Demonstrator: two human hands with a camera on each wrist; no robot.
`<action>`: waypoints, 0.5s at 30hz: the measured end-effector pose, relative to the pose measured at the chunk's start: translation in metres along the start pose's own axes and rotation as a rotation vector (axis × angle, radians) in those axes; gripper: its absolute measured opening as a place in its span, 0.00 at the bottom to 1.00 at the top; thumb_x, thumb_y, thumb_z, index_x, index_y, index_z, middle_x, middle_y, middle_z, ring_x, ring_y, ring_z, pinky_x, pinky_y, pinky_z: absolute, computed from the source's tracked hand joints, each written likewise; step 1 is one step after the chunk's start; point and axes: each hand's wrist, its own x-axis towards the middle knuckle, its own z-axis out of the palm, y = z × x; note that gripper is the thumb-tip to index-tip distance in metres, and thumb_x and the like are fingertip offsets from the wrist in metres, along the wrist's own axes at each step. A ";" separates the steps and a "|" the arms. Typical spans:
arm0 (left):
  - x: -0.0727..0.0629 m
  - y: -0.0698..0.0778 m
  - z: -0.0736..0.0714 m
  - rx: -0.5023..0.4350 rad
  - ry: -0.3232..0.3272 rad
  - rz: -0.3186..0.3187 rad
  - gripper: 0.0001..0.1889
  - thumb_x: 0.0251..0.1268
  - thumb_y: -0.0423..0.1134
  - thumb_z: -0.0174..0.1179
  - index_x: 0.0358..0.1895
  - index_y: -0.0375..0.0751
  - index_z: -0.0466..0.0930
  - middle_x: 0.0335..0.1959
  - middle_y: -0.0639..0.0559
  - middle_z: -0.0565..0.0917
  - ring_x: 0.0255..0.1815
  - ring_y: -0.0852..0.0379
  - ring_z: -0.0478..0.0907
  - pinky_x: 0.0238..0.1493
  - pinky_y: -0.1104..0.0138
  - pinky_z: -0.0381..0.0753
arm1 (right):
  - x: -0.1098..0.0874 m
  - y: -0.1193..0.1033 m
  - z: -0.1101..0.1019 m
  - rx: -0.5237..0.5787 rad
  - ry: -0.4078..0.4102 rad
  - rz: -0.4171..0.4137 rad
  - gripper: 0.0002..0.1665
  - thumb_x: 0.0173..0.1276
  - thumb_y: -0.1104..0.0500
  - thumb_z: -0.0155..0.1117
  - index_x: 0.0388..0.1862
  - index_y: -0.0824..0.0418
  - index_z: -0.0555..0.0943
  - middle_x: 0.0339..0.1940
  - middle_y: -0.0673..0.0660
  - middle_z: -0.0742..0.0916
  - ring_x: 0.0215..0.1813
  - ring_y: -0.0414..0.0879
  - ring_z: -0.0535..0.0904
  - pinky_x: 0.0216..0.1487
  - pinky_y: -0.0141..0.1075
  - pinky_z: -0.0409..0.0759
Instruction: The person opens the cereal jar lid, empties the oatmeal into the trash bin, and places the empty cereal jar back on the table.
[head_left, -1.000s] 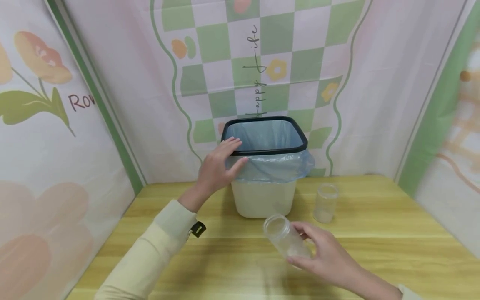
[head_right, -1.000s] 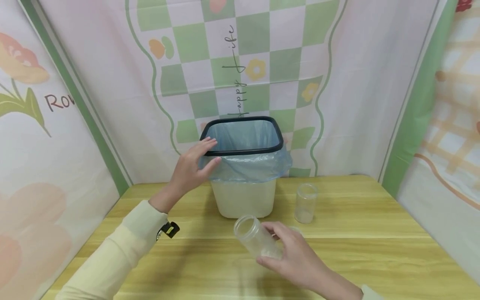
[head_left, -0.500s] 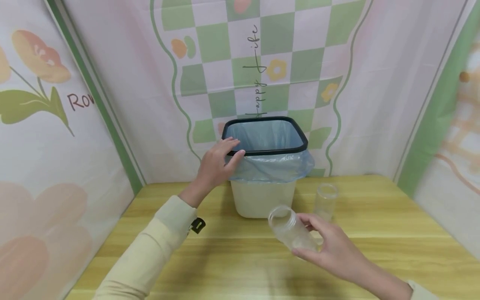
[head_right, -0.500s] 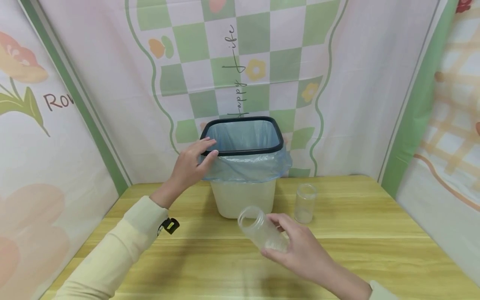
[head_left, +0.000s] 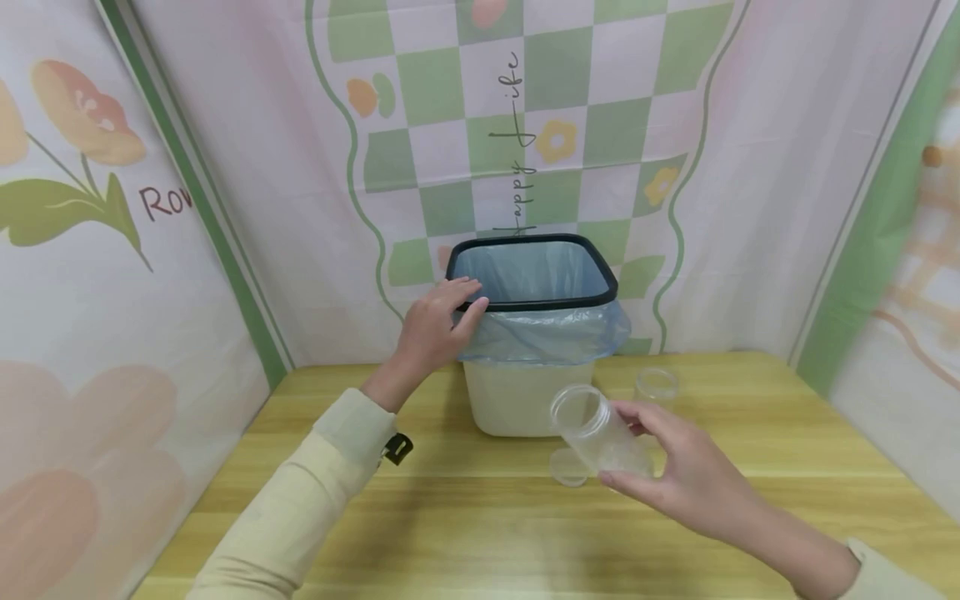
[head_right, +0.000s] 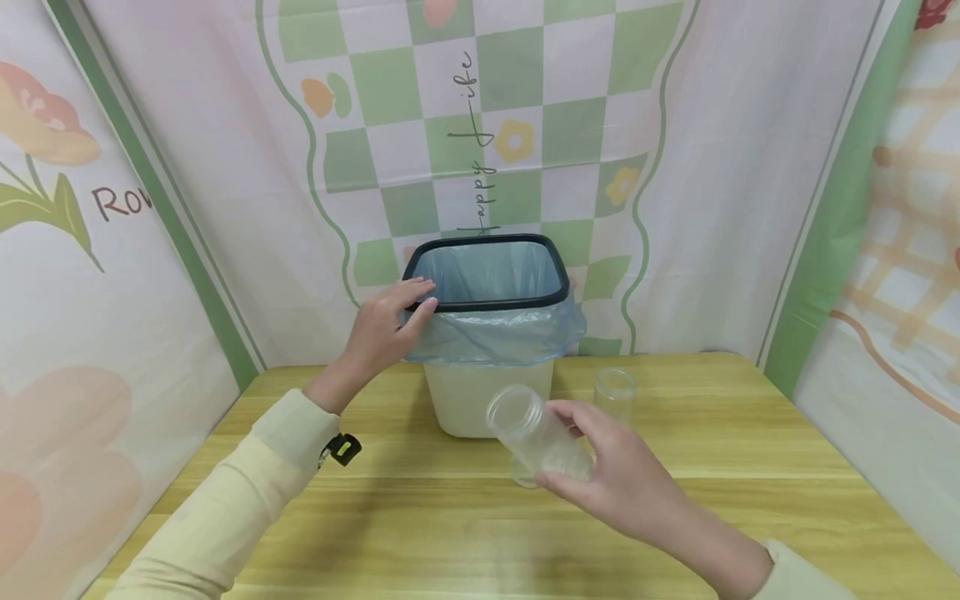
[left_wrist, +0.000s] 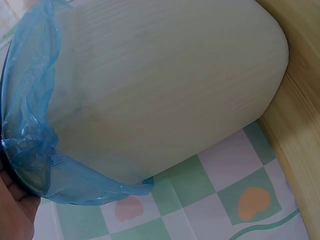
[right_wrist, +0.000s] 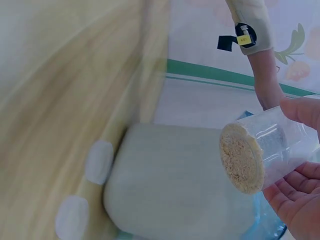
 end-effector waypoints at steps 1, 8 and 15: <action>0.000 0.000 0.000 0.002 0.001 0.000 0.18 0.73 0.42 0.55 0.57 0.33 0.80 0.57 0.42 0.81 0.62 0.47 0.74 0.65 0.56 0.69 | 0.002 0.000 -0.003 -0.008 0.004 -0.008 0.41 0.38 0.61 0.85 0.55 0.61 0.78 0.43 0.43 0.83 0.40 0.38 0.77 0.40 0.27 0.77; 0.001 0.001 0.001 0.025 0.019 0.009 0.18 0.72 0.43 0.56 0.56 0.33 0.81 0.56 0.42 0.81 0.62 0.48 0.75 0.64 0.57 0.71 | 0.020 0.003 -0.022 -0.012 -0.012 -0.056 0.39 0.39 0.64 0.83 0.54 0.62 0.78 0.45 0.46 0.83 0.41 0.39 0.77 0.40 0.24 0.75; 0.000 0.001 0.001 0.027 0.036 0.032 0.17 0.71 0.41 0.57 0.55 0.34 0.81 0.54 0.42 0.82 0.60 0.48 0.76 0.63 0.57 0.72 | 0.041 0.007 -0.043 -0.077 -0.010 -0.042 0.39 0.39 0.63 0.84 0.53 0.65 0.78 0.45 0.52 0.86 0.40 0.39 0.78 0.43 0.23 0.76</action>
